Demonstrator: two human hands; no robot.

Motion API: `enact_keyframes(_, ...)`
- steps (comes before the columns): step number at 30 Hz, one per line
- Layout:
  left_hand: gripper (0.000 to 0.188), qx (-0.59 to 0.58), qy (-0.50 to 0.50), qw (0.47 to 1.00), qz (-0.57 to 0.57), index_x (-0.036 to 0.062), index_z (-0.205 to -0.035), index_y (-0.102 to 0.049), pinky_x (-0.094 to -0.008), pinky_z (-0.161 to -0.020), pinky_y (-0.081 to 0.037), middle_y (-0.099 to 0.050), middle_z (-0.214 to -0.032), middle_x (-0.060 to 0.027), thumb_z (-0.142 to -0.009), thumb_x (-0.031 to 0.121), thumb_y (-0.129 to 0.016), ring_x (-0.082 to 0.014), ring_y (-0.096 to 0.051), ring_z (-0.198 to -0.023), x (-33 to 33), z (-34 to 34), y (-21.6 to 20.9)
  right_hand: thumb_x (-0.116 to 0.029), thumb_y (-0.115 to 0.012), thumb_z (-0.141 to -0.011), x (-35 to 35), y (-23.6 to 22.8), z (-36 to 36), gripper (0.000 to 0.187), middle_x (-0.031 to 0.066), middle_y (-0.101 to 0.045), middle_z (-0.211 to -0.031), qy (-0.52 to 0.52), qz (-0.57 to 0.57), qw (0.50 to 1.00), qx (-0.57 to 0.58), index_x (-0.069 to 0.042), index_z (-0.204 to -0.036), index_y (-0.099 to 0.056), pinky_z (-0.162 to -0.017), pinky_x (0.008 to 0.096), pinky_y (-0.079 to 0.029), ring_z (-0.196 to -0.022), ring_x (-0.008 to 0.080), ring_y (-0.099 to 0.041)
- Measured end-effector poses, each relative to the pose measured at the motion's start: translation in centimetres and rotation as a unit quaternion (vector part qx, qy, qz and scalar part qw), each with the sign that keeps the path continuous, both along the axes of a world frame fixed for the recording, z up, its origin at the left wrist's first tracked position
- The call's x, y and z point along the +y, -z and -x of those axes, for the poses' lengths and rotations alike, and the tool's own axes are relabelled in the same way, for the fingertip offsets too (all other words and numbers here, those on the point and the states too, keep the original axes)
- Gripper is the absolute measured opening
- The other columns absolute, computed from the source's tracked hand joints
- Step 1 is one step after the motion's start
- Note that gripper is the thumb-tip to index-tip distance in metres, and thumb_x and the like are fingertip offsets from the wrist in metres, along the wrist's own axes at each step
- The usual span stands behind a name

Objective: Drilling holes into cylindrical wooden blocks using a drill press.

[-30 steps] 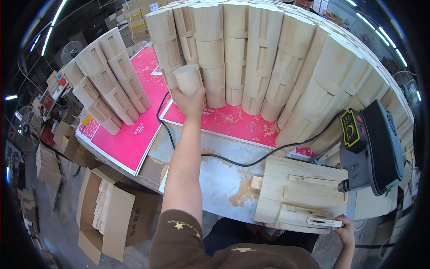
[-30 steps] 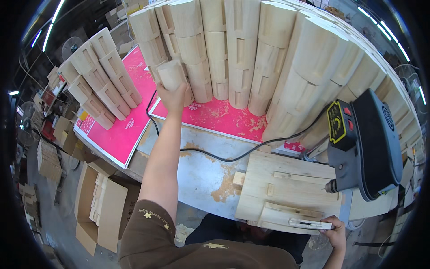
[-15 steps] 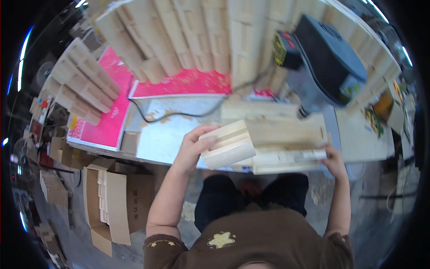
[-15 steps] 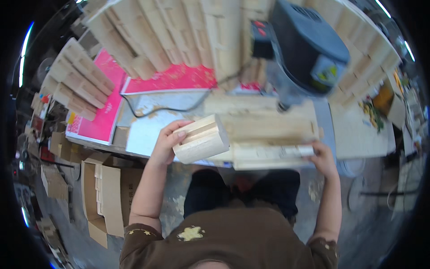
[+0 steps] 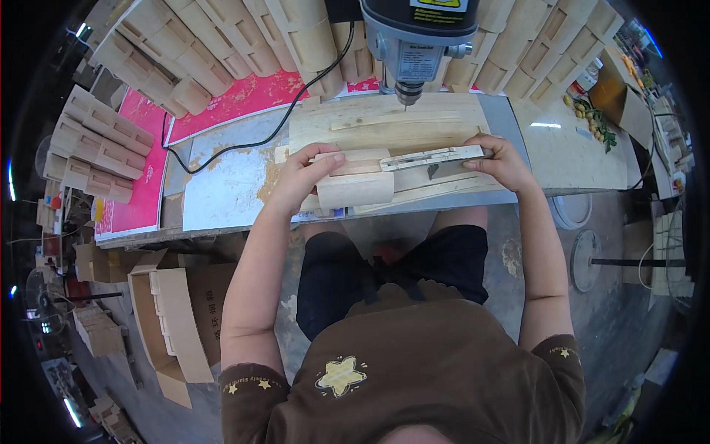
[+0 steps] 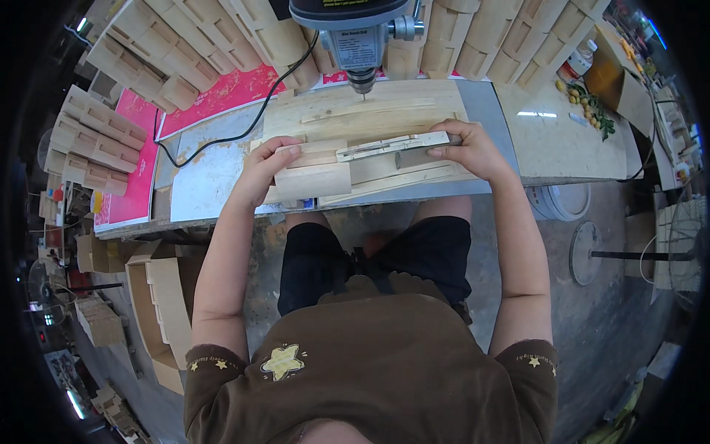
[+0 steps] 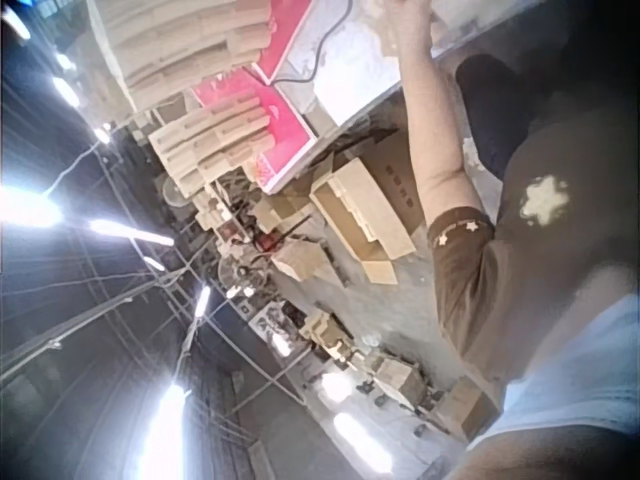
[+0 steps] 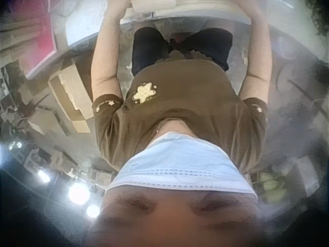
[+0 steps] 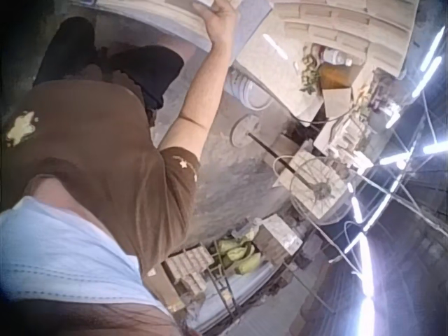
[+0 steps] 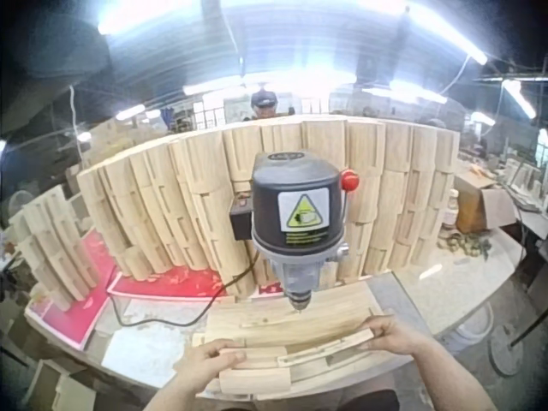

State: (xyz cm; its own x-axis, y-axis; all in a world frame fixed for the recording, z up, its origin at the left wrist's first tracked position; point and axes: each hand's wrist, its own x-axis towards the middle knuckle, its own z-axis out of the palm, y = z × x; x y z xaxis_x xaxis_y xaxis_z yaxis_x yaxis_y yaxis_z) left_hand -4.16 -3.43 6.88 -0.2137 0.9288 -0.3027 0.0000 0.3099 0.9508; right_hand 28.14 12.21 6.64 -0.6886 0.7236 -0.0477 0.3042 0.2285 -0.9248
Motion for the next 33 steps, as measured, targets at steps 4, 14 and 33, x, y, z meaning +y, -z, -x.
enact_keyframes(4,0.044,0.186,-0.16,0.963,-0.114,-0.0008,-0.103,-0.057,-0.0275,-0.067,-0.046,-0.059,-0.095,-0.0111,-0.089,0.041,-0.054,-0.0182,-0.057,-0.083,-0.3,-2.0,2.0,-0.001,-0.07,-0.075,-0.2,0.2,0.2,0.023,0.0018,-0.062,-0.094,-0.01,-0.027,1.0,-0.006,-0.001,-0.098,-0.064,-0.078,0.0239,-0.043,-0.087,0.0093,-0.055)
enact_keyframes(14,0.04,0.265,-0.221,0.894,-0.287,-0.006,-0.118,-0.05,-0.0361,-0.084,-0.043,-0.055,-0.104,-0.0188,-0.09,0.021,-0.055,-0.0292,-0.053,-0.094,-3.5,-9.9,5.4,-0.004,-0.073,-0.072,-1.5,2.2,1.3,0.03,0.0017,-0.057,-0.09,0.072,-0.097,0.99,0.072,-0.004,-0.096,-0.054,-0.082,0.0247,-0.041,-0.09,0.0119,-0.051)
enact_keyframes(33,0.075,0.444,-0.083,0.854,-0.258,-0.0005,-0.122,-0.05,-0.0404,-0.085,-0.042,-0.054,-0.106,-0.014,-0.056,0.017,-0.082,-0.0297,-0.052,-0.098,2.6,-5.3,6.2,-0.001,-0.073,-0.071,3.1,4.1,5.0,0.034,0.0055,-0.056,-0.099,0.143,-0.172,0.97,0.093,-0.002,-0.101,-0.056,-0.088,0.0272,-0.04,-0.098,0.0175,-0.052)
